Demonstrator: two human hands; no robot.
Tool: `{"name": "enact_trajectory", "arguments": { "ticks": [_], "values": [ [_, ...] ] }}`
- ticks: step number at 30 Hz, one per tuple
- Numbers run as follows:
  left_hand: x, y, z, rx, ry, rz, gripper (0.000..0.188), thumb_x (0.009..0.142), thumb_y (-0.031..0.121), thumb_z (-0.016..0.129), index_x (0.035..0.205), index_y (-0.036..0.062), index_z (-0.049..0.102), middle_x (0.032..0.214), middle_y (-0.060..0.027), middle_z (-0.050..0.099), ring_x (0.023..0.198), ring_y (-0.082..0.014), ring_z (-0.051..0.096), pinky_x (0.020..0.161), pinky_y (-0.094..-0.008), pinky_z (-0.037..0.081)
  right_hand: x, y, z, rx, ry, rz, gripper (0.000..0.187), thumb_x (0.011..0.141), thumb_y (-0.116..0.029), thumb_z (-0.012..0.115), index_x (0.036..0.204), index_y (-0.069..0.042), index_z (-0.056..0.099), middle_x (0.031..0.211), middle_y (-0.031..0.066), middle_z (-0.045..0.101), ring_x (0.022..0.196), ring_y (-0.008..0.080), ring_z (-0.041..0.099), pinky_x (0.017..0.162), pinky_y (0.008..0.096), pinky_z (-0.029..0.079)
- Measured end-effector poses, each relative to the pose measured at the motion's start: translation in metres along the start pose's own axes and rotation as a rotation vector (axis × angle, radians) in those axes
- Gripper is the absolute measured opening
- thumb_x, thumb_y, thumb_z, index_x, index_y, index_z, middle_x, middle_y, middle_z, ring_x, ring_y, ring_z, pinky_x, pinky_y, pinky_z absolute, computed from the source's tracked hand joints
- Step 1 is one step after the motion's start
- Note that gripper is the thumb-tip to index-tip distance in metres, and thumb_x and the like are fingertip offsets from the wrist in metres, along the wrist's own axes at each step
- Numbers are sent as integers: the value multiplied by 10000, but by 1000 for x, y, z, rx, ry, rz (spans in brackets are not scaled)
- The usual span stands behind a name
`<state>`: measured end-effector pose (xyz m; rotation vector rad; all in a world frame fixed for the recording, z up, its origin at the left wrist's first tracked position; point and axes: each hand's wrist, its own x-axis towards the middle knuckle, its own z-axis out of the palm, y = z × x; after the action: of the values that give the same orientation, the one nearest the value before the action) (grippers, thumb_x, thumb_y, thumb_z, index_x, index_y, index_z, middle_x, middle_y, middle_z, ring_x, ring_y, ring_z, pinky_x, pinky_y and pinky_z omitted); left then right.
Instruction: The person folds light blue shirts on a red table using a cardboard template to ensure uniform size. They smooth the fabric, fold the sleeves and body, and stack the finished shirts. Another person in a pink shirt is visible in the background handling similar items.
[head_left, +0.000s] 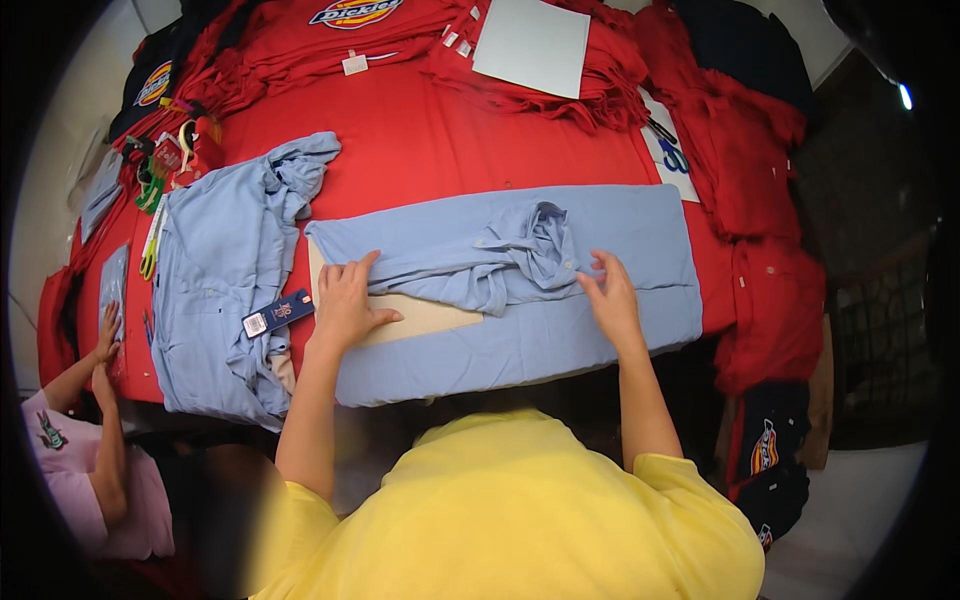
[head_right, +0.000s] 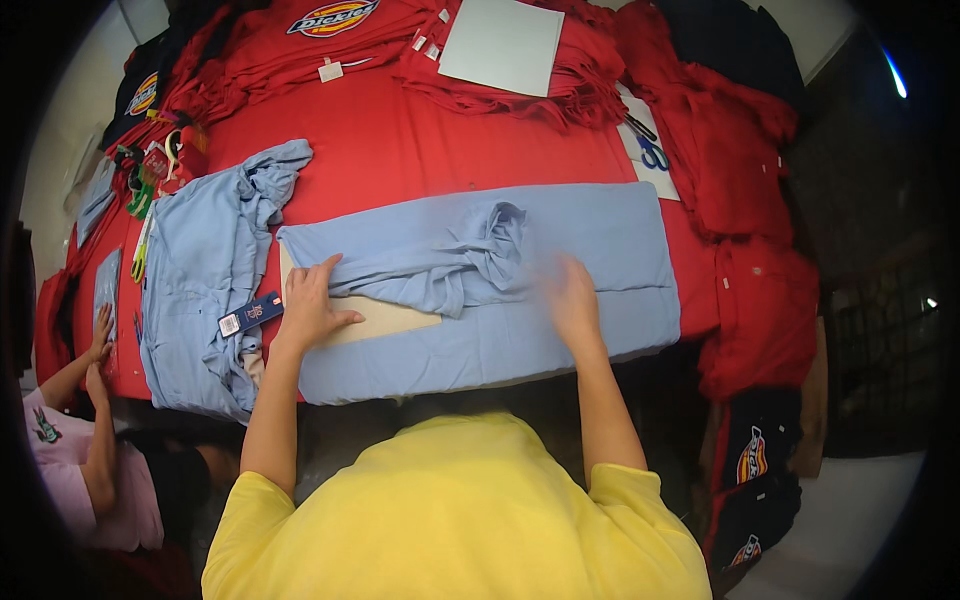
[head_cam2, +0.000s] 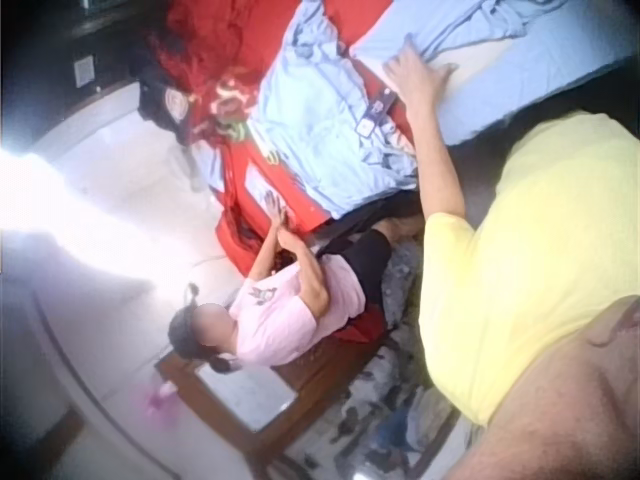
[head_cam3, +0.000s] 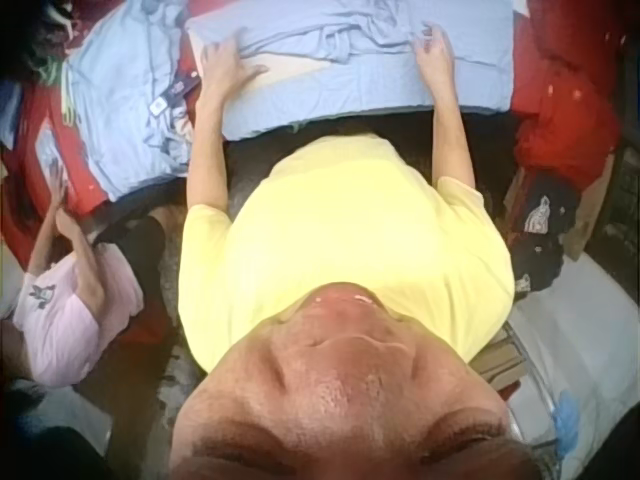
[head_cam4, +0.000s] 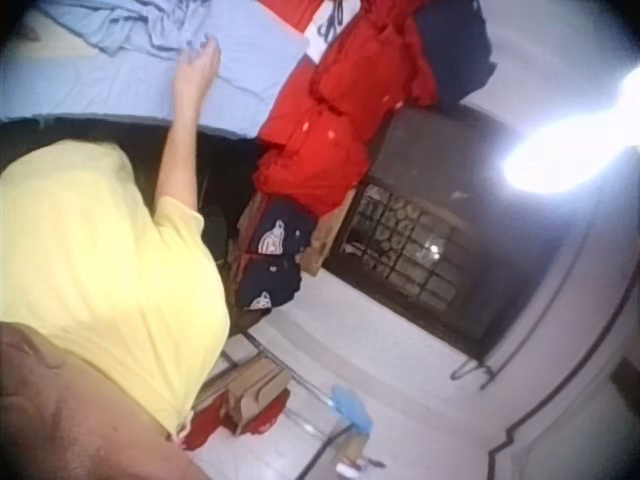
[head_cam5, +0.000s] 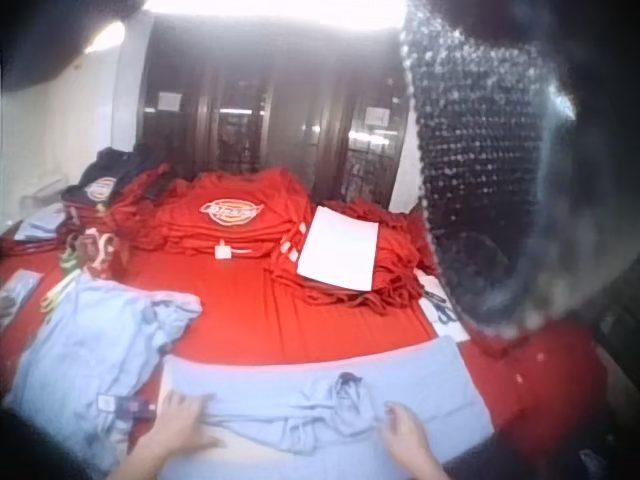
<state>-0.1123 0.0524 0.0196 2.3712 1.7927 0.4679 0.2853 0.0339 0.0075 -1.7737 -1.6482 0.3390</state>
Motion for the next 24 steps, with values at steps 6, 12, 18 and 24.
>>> {"name": "enact_trajectory", "arguments": {
  "ticks": [6,12,18,24],
  "values": [
    [-3,1,3,-6,4,-24,961,542,408,855,1351,97,441,1073,-106,540,1073,-317,457,1066,-480,276,16,-35,8,-121,-189,-271,507,790,-132,699,1256,-18,536,944,137,624,824,210,610,746,364,497],
    [-9,-6,9,-59,69,14,862,522,341,862,1267,85,509,1061,-115,543,1039,-328,463,965,-424,365,42,-77,-81,859,-339,140,186,885,-153,644,1023,-30,628,850,36,639,668,106,592,548,240,458],
    [0,-1,2,-95,6,7,805,533,310,863,1233,86,536,1073,-113,544,1049,-334,454,955,-413,383,84,-44,-72,802,-100,220,203,890,-203,651,996,-32,626,769,11,598,575,92,525,500,234,438],
    [-3,-3,7,-87,63,23,824,530,299,863,1244,70,521,1069,-123,545,1009,-338,464,910,-416,409,65,-2,2,-22,170,-139,343,852,-254,670,1127,-56,621,1051,126,622,835,229,592,729,353,481]
  ]
}}
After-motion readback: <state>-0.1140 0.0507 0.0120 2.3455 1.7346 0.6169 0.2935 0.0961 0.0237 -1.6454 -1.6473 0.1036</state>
